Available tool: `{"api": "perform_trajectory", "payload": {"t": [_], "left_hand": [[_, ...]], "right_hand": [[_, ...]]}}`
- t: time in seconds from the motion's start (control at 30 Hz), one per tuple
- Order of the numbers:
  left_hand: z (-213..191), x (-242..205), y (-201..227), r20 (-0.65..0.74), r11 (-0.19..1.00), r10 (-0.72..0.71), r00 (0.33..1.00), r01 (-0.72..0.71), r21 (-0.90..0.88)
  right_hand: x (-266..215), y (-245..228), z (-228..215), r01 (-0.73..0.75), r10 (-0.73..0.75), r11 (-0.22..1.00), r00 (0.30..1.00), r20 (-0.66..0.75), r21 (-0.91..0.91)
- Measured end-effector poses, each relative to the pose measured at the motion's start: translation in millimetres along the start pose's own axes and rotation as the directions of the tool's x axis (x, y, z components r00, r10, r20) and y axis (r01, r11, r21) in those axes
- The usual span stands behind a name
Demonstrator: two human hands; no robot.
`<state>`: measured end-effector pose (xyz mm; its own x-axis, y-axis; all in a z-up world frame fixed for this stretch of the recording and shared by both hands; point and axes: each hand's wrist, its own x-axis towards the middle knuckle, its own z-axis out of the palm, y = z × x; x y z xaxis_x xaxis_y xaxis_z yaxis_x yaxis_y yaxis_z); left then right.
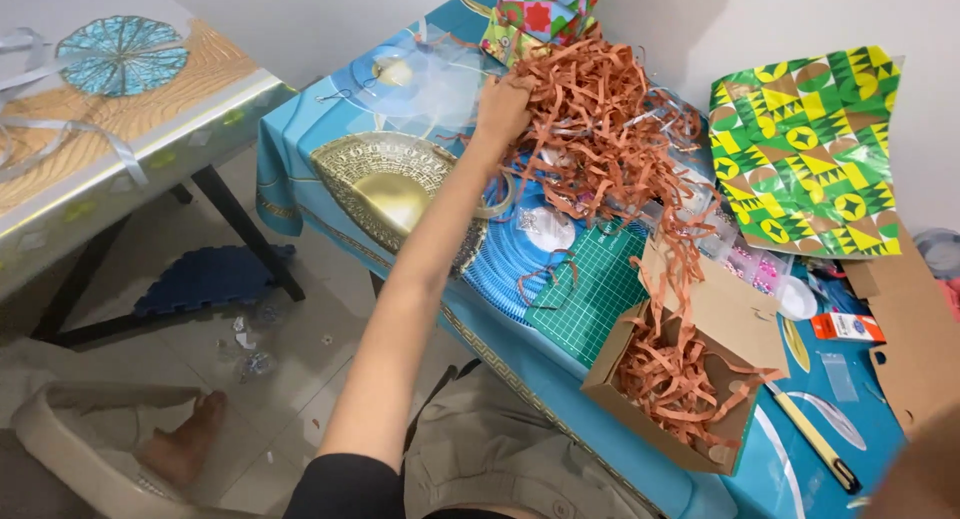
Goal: Assembling a small cardboard gift box and filling it with shredded paper packing material.
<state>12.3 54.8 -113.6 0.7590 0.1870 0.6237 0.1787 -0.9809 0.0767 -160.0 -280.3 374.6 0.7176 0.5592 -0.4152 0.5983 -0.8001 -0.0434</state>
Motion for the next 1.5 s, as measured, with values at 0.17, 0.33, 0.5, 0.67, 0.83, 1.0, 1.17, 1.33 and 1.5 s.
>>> {"api": "perform_trajectory", "payload": {"t": [0.17, 0.33, 0.5, 0.67, 0.83, 1.0, 1.17, 1.33, 1.5], "left_hand": [[-101, -1, 22, 0.154, 0.998, 0.042, 0.987, -0.033, -0.056], [-107, 27, 13, 0.446, 0.990, 0.040, 0.894, 0.025, -0.138], [-184, 34, 68, 0.835, 0.964, 0.036, 0.549, -0.240, 0.116], [-216, 11, 118, 0.788, 0.935, -0.058, 0.613, -0.243, 0.258], [-232, -66, 205, -0.027, 0.929, 0.356, 0.934, -0.357, -0.098], [-232, -163, 258, -0.459, -0.047, 0.803, 0.380, -0.727, -0.685], [-237, -150, 231, -0.415, 0.122, 0.769, 0.487, -0.748, -0.653], [-225, -131, 184, -0.355, 0.449, 0.604, 0.714, -0.672, -0.589], [-228, -95, 134, -0.230, 0.746, 0.166, 0.959, -0.275, -0.606]], "right_hand": [[21, 8, 126, -0.091, 0.102, 0.993, 0.981, 0.167, -0.072], [41, 104, 296, 0.278, -0.150, 0.932, 0.881, 0.449, -0.232], [49, 136, 328, 0.389, -0.285, 0.911, 0.832, 0.475, -0.135], [33, 150, 285, 0.458, -0.406, 0.885, 0.847, 0.341, -0.084], [31, 153, 308, 0.272, -0.206, 0.951, 0.913, 0.353, -0.149], [28, 145, 300, 0.270, -0.207, 0.956, 0.896, 0.393, -0.111], [26, 133, 300, 0.269, -0.216, 0.962, 0.871, 0.442, -0.058], [-4, 91, 244, 0.006, 0.056, 0.992, 0.879, 0.474, -0.128], [7, 110, 227, 0.145, 0.104, 0.958, 0.632, 0.768, -0.249]]}}
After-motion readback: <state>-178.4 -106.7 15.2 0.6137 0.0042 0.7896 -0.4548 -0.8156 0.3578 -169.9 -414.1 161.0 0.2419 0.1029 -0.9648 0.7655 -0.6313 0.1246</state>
